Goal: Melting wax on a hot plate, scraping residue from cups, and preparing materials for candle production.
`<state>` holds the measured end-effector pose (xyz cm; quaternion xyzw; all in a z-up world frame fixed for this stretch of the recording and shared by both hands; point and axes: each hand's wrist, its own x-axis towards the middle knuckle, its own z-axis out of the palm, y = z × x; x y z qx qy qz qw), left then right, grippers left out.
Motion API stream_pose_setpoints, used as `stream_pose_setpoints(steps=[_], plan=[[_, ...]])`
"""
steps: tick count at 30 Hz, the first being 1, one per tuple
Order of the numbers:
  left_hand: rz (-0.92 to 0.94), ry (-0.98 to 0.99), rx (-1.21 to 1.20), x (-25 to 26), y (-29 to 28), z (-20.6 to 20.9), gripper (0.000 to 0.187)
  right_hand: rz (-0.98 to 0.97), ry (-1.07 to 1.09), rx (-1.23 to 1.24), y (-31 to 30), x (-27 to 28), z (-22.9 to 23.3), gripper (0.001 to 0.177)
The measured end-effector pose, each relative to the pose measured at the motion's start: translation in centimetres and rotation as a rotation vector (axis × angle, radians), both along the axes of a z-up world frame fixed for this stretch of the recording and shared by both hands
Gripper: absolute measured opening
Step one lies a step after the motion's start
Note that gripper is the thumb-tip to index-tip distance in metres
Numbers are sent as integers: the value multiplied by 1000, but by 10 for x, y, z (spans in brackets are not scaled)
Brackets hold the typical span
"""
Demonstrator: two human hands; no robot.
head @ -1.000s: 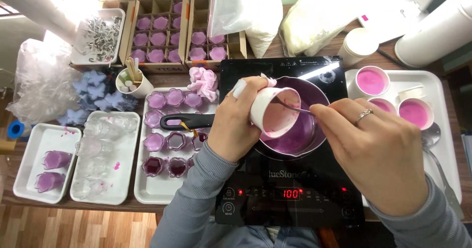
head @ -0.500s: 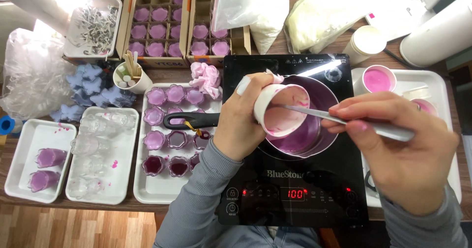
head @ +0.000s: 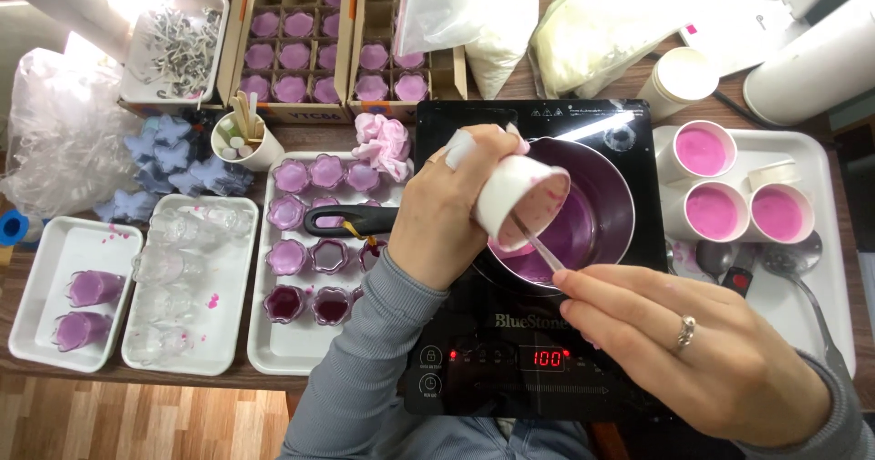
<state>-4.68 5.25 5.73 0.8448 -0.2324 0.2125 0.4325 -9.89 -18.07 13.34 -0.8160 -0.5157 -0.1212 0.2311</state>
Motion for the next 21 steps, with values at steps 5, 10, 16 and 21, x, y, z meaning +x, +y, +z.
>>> stream_pose_setpoints(steps=[5,10,16,21], plan=[[-4,-8,166,2,-2,9,62,21,37,13,-13,0,-1,26],[-7,-79,281,7,-5,11,61,18,-82,-38,-5,3,1,25],[68,-95,436,17,-14,-3,34,2,32,-30,-25,2,-6,29],[191,-225,550,19,-18,-3,35,-32,121,19,-38,-8,-1,33]])
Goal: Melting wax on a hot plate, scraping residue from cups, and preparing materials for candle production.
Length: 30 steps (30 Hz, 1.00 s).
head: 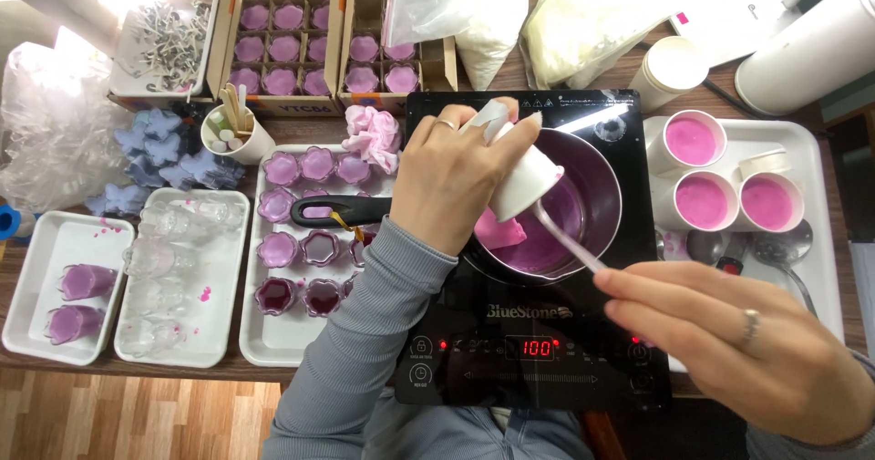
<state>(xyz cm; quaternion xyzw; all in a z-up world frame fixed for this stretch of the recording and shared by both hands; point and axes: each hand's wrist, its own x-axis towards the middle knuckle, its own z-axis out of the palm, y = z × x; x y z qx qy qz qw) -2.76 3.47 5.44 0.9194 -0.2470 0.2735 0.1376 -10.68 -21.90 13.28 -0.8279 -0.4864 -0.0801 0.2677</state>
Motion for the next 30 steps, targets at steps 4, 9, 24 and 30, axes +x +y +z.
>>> stream_pose_setpoints(steps=[4,9,24,30], plan=[[-19,-42,41,2,-8,-3,35,-59,-100,-76,-3,2,-7,31],[19,-64,53,0,-4,-4,35,-11,-4,-16,-8,-3,-16,34],[77,-35,-12,-7,4,-7,51,-230,-50,25,-11,-13,-24,22],[116,-37,-170,-13,8,-8,42,-208,38,80,-4,-9,-26,19]])
